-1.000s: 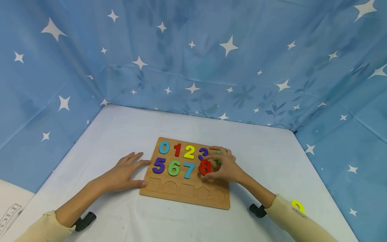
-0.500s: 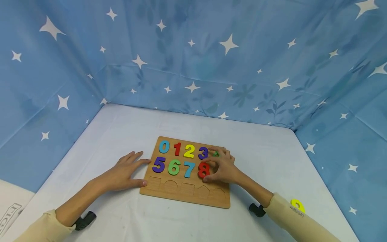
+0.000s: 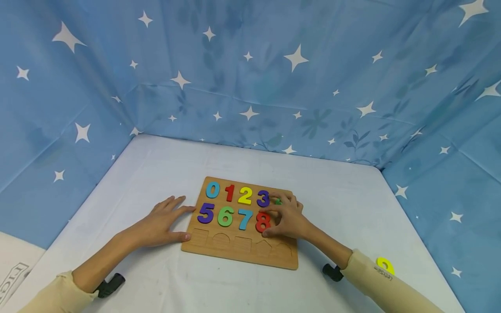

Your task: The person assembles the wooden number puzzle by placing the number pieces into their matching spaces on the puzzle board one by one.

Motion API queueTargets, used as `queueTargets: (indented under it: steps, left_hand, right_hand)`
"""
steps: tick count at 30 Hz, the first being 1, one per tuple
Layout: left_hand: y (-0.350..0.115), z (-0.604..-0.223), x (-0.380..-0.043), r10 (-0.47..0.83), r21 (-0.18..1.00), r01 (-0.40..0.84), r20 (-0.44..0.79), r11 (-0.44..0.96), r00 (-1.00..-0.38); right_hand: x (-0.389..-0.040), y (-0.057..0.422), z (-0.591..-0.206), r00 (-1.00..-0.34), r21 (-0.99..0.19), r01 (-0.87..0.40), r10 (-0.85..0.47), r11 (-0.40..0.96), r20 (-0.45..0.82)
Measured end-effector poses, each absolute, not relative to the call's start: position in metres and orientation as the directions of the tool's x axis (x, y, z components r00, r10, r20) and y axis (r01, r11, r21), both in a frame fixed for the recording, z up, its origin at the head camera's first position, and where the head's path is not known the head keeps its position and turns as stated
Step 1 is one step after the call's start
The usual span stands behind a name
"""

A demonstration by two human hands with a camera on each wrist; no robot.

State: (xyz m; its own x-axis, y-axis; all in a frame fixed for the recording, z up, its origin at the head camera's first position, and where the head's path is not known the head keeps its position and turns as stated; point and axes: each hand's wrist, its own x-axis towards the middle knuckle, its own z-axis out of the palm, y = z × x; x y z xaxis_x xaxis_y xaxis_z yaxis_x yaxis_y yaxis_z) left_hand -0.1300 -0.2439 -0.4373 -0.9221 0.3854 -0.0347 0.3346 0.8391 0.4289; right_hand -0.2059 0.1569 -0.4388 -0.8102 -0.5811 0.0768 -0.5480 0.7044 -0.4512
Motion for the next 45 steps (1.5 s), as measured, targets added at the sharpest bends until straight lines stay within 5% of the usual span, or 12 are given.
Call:
queueTargets:
  steps: [23, 33, 45]
  left_hand:
    - [-0.242, -0.437, -0.130, 0.395, 0.438, 0.343, -0.030, 0.831, -0.918]
    - [-0.244, -0.438, -0.131, 0.401, 0.430, 0.358, -0.010, 0.829, -0.916]
    - [-0.244, -0.436, -0.129, 0.405, 0.426, 0.365, -0.004, 0.828, -0.914]
  right_hand:
    - [-0.208, 0.176, -0.418, -0.823, -0.505, -0.513, -0.565, 0.694, 0.058]
    - [-0.200, 0.259, -0.383, -0.887, -0.480, -0.419, -0.461, 0.771, 0.034]
    - [-0.136, 0.390, -0.393, -0.909, -0.442, -0.357, -0.415, 0.823, -0.038]
